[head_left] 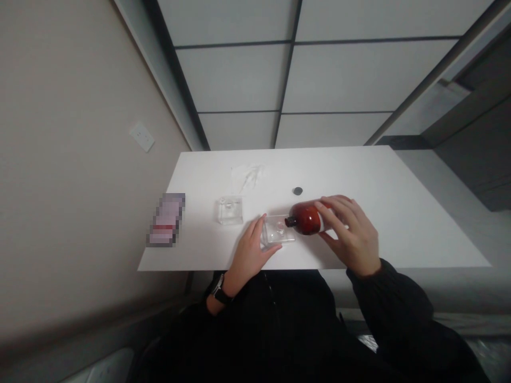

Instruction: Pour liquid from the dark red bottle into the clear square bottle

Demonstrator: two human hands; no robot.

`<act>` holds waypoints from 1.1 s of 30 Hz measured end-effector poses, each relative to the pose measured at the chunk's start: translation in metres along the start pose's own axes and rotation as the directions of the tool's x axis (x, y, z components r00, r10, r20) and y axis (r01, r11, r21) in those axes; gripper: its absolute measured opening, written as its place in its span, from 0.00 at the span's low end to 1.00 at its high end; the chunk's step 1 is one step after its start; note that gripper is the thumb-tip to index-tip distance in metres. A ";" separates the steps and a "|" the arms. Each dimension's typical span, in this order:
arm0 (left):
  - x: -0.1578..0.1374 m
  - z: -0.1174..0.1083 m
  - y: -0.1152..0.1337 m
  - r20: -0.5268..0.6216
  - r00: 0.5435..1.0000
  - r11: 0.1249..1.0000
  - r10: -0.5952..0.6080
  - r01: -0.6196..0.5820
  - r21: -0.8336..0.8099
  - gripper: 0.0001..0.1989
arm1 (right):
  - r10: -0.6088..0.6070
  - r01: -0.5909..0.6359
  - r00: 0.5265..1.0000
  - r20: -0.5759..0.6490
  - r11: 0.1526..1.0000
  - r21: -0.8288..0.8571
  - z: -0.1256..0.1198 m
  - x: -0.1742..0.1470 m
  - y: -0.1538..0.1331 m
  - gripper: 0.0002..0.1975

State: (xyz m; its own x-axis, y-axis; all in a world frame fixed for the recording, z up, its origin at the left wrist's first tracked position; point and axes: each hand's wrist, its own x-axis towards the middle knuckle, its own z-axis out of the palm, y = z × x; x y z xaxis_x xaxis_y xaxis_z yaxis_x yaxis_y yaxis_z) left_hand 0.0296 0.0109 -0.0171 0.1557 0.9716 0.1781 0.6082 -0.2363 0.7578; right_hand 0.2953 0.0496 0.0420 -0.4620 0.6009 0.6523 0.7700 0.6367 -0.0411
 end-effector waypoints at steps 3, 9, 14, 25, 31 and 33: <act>0.000 0.000 0.001 0.002 1.000 1.000 -0.006 0.006 -0.001 0.41 | -0.001 0.000 1.000 0.012 1.000 0.024 -0.001 0.002 0.000 0.43; 0.000 0.000 0.002 0.009 1.000 1.000 -0.003 0.003 0.016 0.42 | 0.004 -0.005 1.000 0.022 0.999 0.044 -0.002 0.003 0.001 0.42; 0.001 0.000 0.002 0.011 1.000 0.999 0.004 -0.004 0.032 0.42 | -0.015 0.015 1.000 0.028 1.000 0.007 -0.003 0.003 0.001 0.41; -0.001 0.000 0.002 0.000 1.000 1.000 0.009 -0.009 0.028 0.41 | -0.043 0.046 0.998 0.042 0.998 -0.052 -0.006 0.008 -0.001 0.41; -0.001 0.000 0.001 0.002 1.000 1.000 0.008 -0.008 0.021 0.41 | -0.021 0.021 0.999 0.039 1.000 -0.007 -0.006 0.008 -0.001 0.41; -0.001 0.000 0.001 0.005 1.000 1.000 0.006 -0.006 0.023 0.41 | -0.021 0.021 0.999 0.042 1.000 -0.001 -0.006 0.008 -0.001 0.40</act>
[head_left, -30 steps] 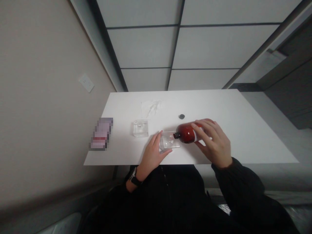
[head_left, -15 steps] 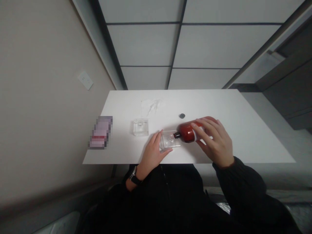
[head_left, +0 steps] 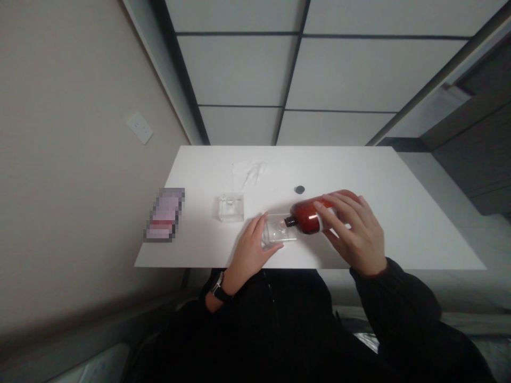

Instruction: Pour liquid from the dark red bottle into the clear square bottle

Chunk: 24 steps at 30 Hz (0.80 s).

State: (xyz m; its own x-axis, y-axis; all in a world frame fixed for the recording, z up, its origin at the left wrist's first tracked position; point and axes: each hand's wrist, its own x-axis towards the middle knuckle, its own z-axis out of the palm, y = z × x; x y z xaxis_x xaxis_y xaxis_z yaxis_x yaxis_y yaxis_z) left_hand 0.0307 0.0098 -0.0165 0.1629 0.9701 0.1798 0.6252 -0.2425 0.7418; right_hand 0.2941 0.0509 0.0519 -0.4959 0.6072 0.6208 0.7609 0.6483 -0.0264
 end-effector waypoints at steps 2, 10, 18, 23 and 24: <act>0.000 0.000 0.000 0.004 1.000 1.000 -0.001 0.001 0.000 0.41 | -0.008 0.008 1.000 0.004 1.000 -0.009 0.000 0.000 0.001 0.40; 0.000 -0.001 0.001 0.005 1.000 1.000 -0.001 0.001 0.001 0.41 | -0.027 0.027 1.000 0.007 0.999 -0.040 -0.001 0.000 0.000 0.42; 0.001 -0.001 0.002 0.000 1.000 1.000 -0.006 0.006 0.008 0.41 | -0.022 0.023 1.000 0.021 0.998 -0.052 -0.001 0.000 0.000 0.41; 0.001 0.000 0.002 0.005 1.000 1.000 -0.002 0.002 0.015 0.41 | 0.006 -0.004 0.999 0.044 0.999 -0.054 -0.002 -0.001 0.002 0.42; 0.001 0.000 0.003 0.003 1.000 1.000 -0.002 0.002 0.016 0.41 | 0.009 -0.006 0.999 0.046 0.999 -0.050 -0.002 0.000 0.002 0.42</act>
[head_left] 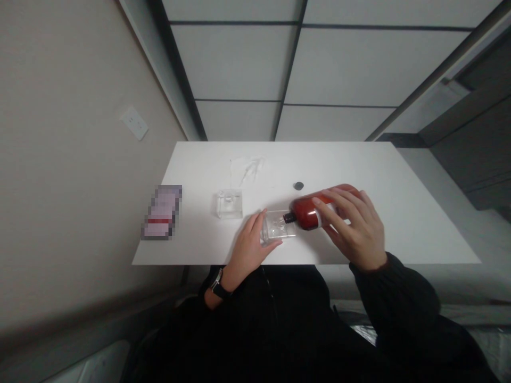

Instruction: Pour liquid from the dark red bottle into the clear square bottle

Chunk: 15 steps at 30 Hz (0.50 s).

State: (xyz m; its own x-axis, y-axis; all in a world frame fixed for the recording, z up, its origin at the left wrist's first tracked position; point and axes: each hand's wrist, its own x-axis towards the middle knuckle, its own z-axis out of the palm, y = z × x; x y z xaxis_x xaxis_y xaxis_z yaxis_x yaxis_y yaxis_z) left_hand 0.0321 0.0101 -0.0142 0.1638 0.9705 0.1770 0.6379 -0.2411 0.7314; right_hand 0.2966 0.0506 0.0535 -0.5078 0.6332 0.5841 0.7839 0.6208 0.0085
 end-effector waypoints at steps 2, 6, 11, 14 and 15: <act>0.000 0.000 0.000 -0.006 1.000 1.000 0.003 -0.003 0.002 0.41 | -0.005 0.005 1.000 -0.005 1.000 0.003 -0.001 0.000 0.000 0.42; -0.001 0.000 0.000 -0.016 1.000 1.000 0.009 -0.009 0.008 0.41 | -0.038 0.037 0.999 -0.024 0.999 -0.031 -0.002 0.002 0.000 0.41; -0.001 0.002 -0.002 -0.013 1.000 1.000 0.015 -0.015 0.019 0.42 | -0.096 0.090 0.994 -0.058 0.992 -0.089 -0.003 0.005 0.000 0.41; -0.001 0.002 -0.003 -0.019 1.000 1.000 0.022 -0.021 0.023 0.42 | -0.124 0.112 0.988 -0.090 0.986 -0.126 -0.004 0.007 0.000 0.40; -0.001 0.003 -0.003 -0.020 1.000 0.999 0.023 -0.023 0.023 0.42 | -0.130 0.117 0.987 -0.094 0.984 -0.135 -0.005 0.007 0.000 0.40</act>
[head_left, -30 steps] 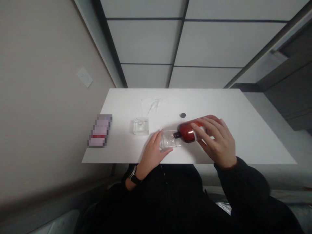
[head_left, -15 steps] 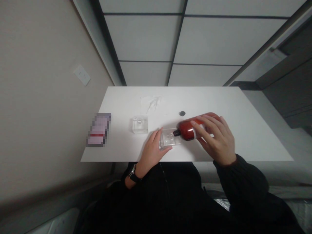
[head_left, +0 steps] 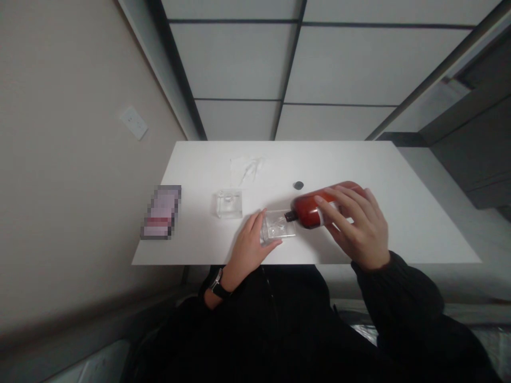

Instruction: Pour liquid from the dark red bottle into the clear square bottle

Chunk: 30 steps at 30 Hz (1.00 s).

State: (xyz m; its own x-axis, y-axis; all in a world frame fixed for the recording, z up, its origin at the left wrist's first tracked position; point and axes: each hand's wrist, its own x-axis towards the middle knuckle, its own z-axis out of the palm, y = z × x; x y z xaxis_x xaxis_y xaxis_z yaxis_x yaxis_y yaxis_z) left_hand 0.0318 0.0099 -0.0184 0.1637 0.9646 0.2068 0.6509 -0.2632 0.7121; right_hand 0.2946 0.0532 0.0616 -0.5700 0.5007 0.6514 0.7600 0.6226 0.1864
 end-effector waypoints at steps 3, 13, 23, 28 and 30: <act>0.000 0.000 0.000 0.002 1.000 1.000 0.004 -0.004 -0.004 0.42 | -0.010 0.010 1.000 -0.001 1.000 -0.016 -0.001 0.001 0.000 0.38; 0.000 -0.003 -0.001 0.013 1.000 1.000 -0.008 0.008 -0.030 0.41 | -0.038 0.037 0.999 -0.011 0.997 -0.065 -0.004 0.004 0.002 0.31; 0.000 -0.003 -0.003 0.014 1.000 0.999 -0.007 0.008 -0.039 0.40 | -0.056 0.056 0.998 -0.006 0.996 -0.073 -0.007 0.004 0.004 0.41; 0.001 -0.002 -0.003 0.015 1.000 0.999 -0.014 0.015 -0.047 0.40 | -0.072 0.070 0.997 -0.019 0.995 -0.071 -0.008 0.007 0.006 0.43; 0.001 -0.002 -0.003 0.013 1.000 0.999 -0.009 0.010 -0.049 0.39 | -0.076 0.074 0.997 -0.025 0.994 -0.075 -0.009 0.007 0.007 0.44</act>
State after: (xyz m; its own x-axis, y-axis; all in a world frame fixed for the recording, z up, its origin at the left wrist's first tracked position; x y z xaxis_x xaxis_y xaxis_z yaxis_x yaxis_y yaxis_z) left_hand 0.0280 0.0113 -0.0189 0.1672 0.9671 0.1916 0.6155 -0.2542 0.7460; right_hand 0.2981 0.0557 0.0739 -0.6181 0.4367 0.6536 0.7370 0.6113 0.2885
